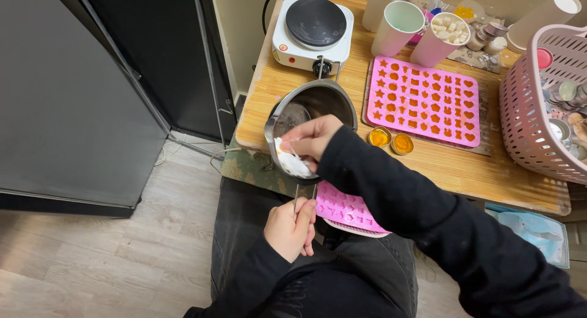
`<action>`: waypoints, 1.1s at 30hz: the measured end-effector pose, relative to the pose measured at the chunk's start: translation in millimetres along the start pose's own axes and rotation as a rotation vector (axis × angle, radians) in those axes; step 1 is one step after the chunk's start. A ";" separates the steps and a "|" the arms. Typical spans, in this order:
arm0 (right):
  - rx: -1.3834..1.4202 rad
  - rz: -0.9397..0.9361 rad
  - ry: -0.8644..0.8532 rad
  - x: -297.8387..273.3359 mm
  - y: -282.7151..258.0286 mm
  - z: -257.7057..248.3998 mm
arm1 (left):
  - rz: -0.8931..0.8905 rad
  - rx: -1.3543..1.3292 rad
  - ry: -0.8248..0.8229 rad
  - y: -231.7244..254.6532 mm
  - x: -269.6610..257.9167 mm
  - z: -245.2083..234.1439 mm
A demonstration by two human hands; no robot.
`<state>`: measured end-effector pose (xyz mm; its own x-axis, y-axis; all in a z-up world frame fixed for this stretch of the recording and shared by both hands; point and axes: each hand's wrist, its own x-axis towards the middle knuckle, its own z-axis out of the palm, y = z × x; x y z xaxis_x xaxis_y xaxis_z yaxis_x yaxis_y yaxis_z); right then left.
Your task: Pouring melted wax into small containers and molds, cleaning the pot, and adding decorations to a wax mold.
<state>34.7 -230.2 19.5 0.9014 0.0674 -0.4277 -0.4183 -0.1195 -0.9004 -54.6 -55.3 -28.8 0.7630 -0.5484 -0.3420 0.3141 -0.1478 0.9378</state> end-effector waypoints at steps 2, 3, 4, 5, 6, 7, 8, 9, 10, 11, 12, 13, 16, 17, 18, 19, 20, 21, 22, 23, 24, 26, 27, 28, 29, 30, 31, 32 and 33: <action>0.082 0.021 -0.034 -9.1 -0.4 -8.5 | 0.004 -0.011 0.017 -1.3 0.4 -0.8; 0.164 0.047 -0.067 -14.4 0.5 -12.7 | 0.004 -0.024 0.032 -2.8 -0.1 -0.5; 0.163 0.048 -0.069 -17.8 6.1 -20.0 | 0.003 -0.026 0.033 -1.1 -0.8 -1.5; 0.232 0.018 -0.078 -20.3 10.9 -27.2 | -0.011 -0.059 0.035 1.1 -1.0 -3.3; 0.301 -0.011 -0.088 -22.9 15.6 -34.5 | -0.024 -0.092 0.036 3.5 -1.1 -5.0; 0.301 -0.011 -0.088 -25.5 20.9 -41.1 | -0.023 -0.093 0.035 4.8 -1.1 -5.5; 0.362 -0.035 -0.099 -28.2 26.3 -47.8 | -0.028 -0.093 0.035 6.1 -0.9 -5.7; 0.424 -0.059 -0.109 -31.4 32.4 -54.3 | -0.033 -0.093 0.034 6.9 -1.3 -5.9; 0.425 -0.059 -0.108 -33.5 41.4 -63.4 | -0.034 -0.093 0.032 7.0 -1.8 -6.4; 0.446 -0.098 -0.146 -34.8 50.1 -72.2 | -0.025 -0.072 0.027 7.3 -2.1 -7.5; 0.467 -0.138 -0.185 -36.1 58.7 -80.9 | -0.017 -0.052 0.023 7.6 -2.5 -8.6; 0.467 -0.138 -0.185 -41.7 61.0 -84.8 | -0.016 -0.052 0.022 7.9 -3.4 -10.2; 0.548 -0.173 -0.197 -57.9 68.2 -95.6 | -0.011 -0.112 -0.015 12.8 -6.5 -17.3; 0.563 -0.223 -0.210 -62.1 70.8 -98.7 | -0.026 -0.176 -0.035 16.9 -7.6 -21.3; 0.578 -0.274 -0.222 -66.3 73.4 -101.7 | -0.040 -0.240 -0.054 21.0 -8.7 -25.4; 0.578 -0.274 -0.224 -71.6 76.3 -102.2 | -0.039 -0.241 -0.052 26.5 -9.1 -30.8; 0.608 -0.306 -0.192 -76.9 79.3 -102.8 | -0.052 -0.233 -0.068 32.1 -9.5 -36.0; 0.637 -0.338 -0.159 -82.7 82.5 -104.2 | -0.064 -0.226 -0.086 37.7 -9.5 -40.6; 0.637 -0.338 -0.159 -86.4 83.4 -101.3 | -0.064 -0.226 -0.085 40.9 -9.6 -43.5; 0.622 -0.348 -0.087 -89.8 84.1 -98.0 | -0.052 -0.221 -0.100 44.4 -9.7 -47.1; 0.606 -0.358 -0.016 -93.2 84.7 -94.8 | -0.040 -0.217 -0.116 48.0 -9.8 -50.6; 0.609 -0.356 0.005 -93.4 88.9 -91.2 | -0.046 -0.222 -0.135 50.8 -9.4 -56.0; 0.611 -0.351 0.027 -93.9 91.2 -89.1 | -0.053 -0.229 -0.154 52.0 -9.6 -58.6; 0.612 -0.352 0.028 -94.1 93.0 -87.0 | -0.053 -0.227 -0.154 48.9 -8.4 -62.5; 0.626 -0.347 0.030 -94.5 94.3 -85.8 | -0.032 -0.288 -0.193 46.1 -6.4 -66.0; 0.639 -0.343 0.033 -94.9 95.6 -84.5 | -0.012 -0.348 -0.233 43.3 -4.3 -69.5; 0.639 -0.344 0.033 -96.1 94.8 -82.1 | -0.010 -0.347 -0.234 38.0 -2.5 -70.5; 0.655 -0.348 0.014 -97.2 94.2 -79.5 | -0.023 -0.435 -0.263 32.6 -0.7 -71.7; 0.671 -0.352 -0.005 -98.4 93.6 -76.6 | -0.038 -0.524 -0.292 27.1 0.8 -73.0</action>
<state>-84.5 -323.9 -16.6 0.9944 -0.0051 -0.1053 -0.0860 0.5386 -0.8381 -4.2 0.3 -8.0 0.5826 -0.7650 -0.2745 0.6310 0.2129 0.7460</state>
